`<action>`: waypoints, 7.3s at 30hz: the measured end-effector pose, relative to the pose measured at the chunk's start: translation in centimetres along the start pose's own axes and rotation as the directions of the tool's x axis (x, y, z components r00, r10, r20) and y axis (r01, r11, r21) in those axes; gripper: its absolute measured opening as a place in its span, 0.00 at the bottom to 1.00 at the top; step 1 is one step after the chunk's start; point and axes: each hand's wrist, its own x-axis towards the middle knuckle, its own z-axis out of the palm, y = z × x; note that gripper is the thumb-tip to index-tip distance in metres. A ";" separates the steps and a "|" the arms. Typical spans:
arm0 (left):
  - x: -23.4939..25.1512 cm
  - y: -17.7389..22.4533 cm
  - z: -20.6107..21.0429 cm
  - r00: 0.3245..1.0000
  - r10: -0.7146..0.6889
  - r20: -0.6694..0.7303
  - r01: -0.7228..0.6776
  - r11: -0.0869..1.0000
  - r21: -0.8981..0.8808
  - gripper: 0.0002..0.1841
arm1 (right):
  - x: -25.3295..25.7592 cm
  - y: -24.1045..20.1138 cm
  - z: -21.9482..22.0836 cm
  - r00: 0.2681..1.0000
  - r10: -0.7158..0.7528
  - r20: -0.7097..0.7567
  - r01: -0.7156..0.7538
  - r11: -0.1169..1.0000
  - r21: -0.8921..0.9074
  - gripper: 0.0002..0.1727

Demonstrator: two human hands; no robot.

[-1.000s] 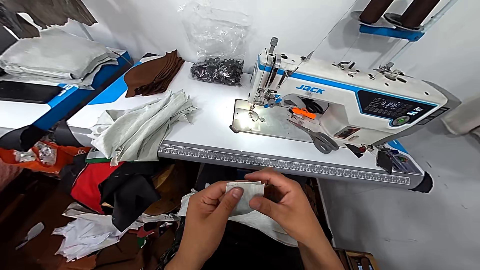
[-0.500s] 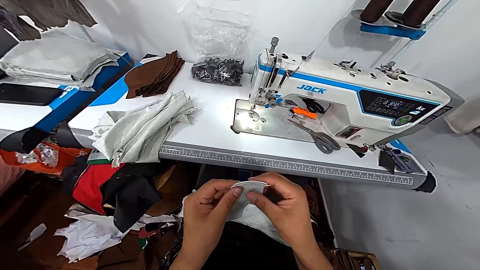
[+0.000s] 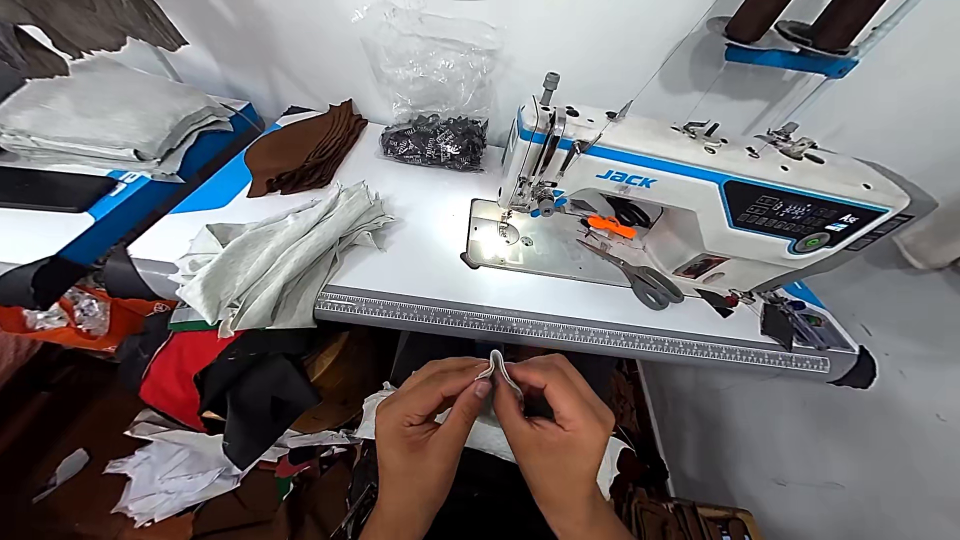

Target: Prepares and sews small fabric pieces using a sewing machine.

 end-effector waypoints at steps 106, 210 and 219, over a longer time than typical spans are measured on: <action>22.7 -17.3 4.1 0.825 -0.125 0.550 -0.416 0.524 0.743 0.07 | 16.4 24.4 6.4 0.810 0.315 0.495 0.011 0.835 -0.550 0.17; 19.2 -0.8 -10.4 0.780 -0.265 0.566 -0.130 0.817 0.562 0.21 | 4.0 14.2 -19.6 0.741 0.522 0.422 -0.317 0.826 -0.466 0.11; 3.6 -6.2 -9.4 0.503 -0.340 0.795 -0.036 0.910 0.412 0.18 | -15.5 20.7 -20.6 0.708 0.673 0.216 -0.673 0.735 -0.081 0.06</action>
